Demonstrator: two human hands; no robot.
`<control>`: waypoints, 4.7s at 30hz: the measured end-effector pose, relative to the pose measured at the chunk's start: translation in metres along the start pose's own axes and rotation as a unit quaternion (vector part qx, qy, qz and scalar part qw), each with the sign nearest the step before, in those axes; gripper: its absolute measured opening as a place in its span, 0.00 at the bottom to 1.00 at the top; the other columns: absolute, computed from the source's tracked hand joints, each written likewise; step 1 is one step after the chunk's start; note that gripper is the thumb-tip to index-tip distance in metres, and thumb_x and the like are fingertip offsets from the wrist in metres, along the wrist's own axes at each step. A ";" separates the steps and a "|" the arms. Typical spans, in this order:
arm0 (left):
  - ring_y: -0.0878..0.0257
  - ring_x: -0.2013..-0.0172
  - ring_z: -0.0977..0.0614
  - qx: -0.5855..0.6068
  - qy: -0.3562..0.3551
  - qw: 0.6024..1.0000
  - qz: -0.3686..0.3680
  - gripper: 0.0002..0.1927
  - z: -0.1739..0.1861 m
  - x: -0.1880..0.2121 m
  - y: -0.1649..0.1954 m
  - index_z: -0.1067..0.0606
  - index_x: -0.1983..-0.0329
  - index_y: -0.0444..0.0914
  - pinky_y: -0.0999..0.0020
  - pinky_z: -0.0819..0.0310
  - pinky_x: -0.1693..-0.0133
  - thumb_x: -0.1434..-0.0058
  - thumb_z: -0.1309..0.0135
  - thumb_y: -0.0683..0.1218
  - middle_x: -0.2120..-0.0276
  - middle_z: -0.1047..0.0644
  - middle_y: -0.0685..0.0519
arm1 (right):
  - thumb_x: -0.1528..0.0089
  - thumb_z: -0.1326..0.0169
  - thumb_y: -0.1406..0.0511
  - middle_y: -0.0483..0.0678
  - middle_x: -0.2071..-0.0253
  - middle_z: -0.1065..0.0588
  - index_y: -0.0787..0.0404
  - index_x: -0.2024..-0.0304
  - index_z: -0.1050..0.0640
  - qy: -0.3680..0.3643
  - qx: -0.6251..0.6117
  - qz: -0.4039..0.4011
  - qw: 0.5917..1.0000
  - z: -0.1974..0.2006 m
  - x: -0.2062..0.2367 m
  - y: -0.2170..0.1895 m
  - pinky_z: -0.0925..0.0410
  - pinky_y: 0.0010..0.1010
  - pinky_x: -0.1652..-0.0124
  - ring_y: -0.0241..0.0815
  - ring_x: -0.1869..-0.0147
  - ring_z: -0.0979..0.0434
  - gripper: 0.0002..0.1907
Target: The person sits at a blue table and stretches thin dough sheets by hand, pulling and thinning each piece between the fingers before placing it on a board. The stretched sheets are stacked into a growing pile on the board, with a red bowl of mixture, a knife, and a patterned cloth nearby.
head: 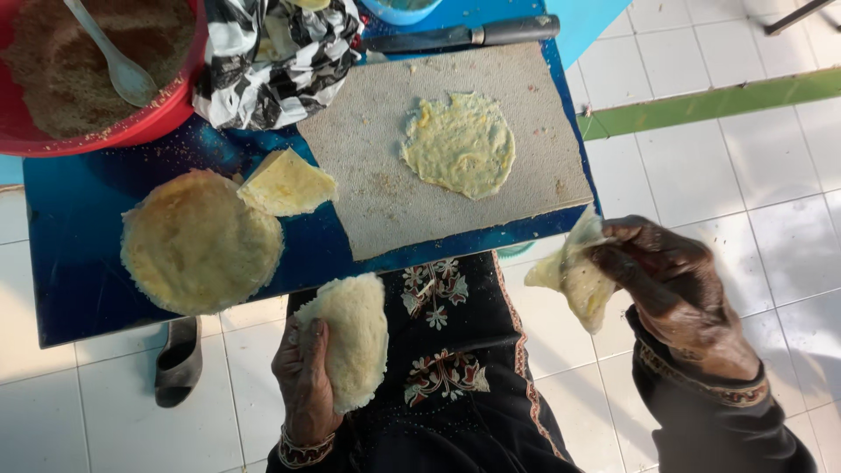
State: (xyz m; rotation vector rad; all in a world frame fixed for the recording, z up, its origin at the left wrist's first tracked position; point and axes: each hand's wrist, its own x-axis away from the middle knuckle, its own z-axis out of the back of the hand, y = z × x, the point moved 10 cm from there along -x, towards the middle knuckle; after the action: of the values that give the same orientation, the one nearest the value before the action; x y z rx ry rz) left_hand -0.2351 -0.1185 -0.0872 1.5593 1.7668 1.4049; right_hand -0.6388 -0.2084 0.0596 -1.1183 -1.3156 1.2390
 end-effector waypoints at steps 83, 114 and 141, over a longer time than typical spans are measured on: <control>0.65 0.53 0.17 0.174 -0.068 0.982 0.013 0.19 -0.102 -0.045 0.023 0.25 0.42 0.31 0.69 0.15 0.58 0.30 0.47 0.48 0.51 0.20 0.49 | 0.40 0.34 0.68 0.45 0.47 0.23 0.53 0.49 0.23 -0.069 0.277 0.374 0.882 -0.210 -0.031 -0.018 0.26 0.37 0.45 0.45 0.39 0.24 0.18; 0.56 0.37 0.23 -0.075 -0.118 0.984 -0.110 0.24 -0.114 -0.023 0.022 0.31 0.36 0.29 0.64 0.22 0.40 0.36 0.43 0.35 0.39 0.26 0.42 | 0.32 0.45 0.72 0.50 0.51 0.23 0.67 0.52 0.18 -0.131 -0.021 0.021 0.991 -0.179 -0.043 0.046 0.28 0.25 0.59 0.34 0.55 0.23 0.09; 0.60 0.49 0.18 -0.153 -0.152 0.963 -0.160 0.18 -0.125 -0.018 0.035 0.30 0.42 0.32 0.67 0.17 0.49 0.32 0.44 0.43 0.51 0.22 0.46 | 0.39 0.35 0.70 0.47 0.54 0.22 0.60 0.54 0.22 -0.023 0.163 0.290 0.943 -0.180 -0.019 0.004 0.26 0.34 0.50 0.45 0.47 0.22 0.12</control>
State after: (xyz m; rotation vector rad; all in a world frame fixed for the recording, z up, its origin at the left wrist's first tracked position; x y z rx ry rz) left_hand -0.3130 -0.1910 -0.0112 1.1911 1.4583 1.1448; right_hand -0.4581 -0.2084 0.0561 -1.2784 -0.7800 1.8433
